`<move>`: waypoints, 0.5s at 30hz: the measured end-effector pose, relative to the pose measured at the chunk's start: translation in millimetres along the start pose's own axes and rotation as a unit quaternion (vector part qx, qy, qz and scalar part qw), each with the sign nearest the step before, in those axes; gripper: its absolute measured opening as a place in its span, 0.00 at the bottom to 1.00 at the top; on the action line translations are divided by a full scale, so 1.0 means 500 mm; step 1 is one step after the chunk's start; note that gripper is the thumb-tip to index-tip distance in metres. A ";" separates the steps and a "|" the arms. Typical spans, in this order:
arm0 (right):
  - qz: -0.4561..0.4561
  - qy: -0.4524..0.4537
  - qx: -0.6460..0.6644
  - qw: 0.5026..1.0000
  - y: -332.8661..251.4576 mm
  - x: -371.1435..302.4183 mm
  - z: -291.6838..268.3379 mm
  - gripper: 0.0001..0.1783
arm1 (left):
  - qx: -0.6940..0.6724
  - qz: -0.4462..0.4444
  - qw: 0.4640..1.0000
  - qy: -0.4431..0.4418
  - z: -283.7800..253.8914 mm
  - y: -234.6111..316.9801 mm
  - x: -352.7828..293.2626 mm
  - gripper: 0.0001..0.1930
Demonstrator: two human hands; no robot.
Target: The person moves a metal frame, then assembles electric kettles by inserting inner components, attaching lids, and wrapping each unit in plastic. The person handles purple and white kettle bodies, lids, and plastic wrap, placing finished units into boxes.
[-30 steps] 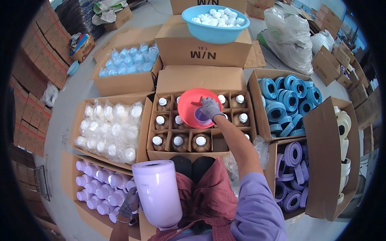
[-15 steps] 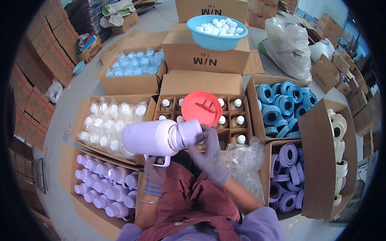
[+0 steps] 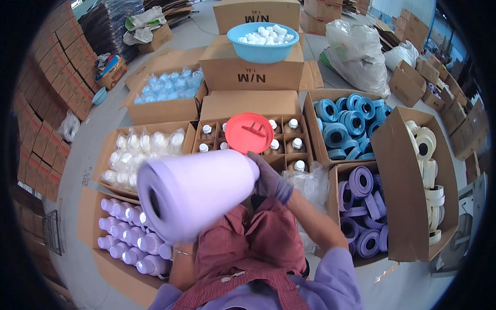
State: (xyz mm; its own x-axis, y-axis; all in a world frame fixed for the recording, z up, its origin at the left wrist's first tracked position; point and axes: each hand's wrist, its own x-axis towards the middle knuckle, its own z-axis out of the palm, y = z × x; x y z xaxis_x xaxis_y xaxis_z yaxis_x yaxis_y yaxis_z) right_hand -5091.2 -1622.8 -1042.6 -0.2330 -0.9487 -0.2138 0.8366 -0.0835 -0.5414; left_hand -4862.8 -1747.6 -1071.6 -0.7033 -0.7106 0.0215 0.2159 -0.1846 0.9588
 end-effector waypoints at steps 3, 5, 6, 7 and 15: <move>0.051 -0.014 -0.071 0.996 -0.051 0.047 -0.050 0.27 | 0.311 0.230 0.907 -0.167 0.035 0.054 0.041 0.22; 0.063 -0.018 -0.159 0.985 -0.064 0.062 -0.009 0.24 | 0.401 0.387 0.811 -0.176 -0.014 -0.007 0.024 0.21; 0.072 -0.009 -0.212 0.975 -0.054 0.065 0.011 0.25 | 0.466 0.413 0.762 -0.178 -0.052 -0.036 0.006 0.21; 0.078 -0.003 -0.265 0.961 -0.053 0.061 0.028 0.26 | 0.479 0.438 0.735 -0.195 -0.069 -0.046 -0.012 0.23; 0.095 -0.096 -0.510 0.849 -0.040 0.008 0.030 0.29 | 0.643 0.292 0.707 0.039 -0.308 -0.044 0.109 0.22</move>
State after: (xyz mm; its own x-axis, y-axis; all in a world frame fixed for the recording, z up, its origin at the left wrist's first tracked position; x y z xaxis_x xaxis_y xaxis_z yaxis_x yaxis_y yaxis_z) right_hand -5101.5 -1629.5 -1020.4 0.0252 -0.9557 -0.2933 -0.0384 0.2922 -0.9556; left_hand -4801.5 -1886.7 -1135.0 -0.6990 -0.4550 0.5517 -0.3758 0.8901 0.2580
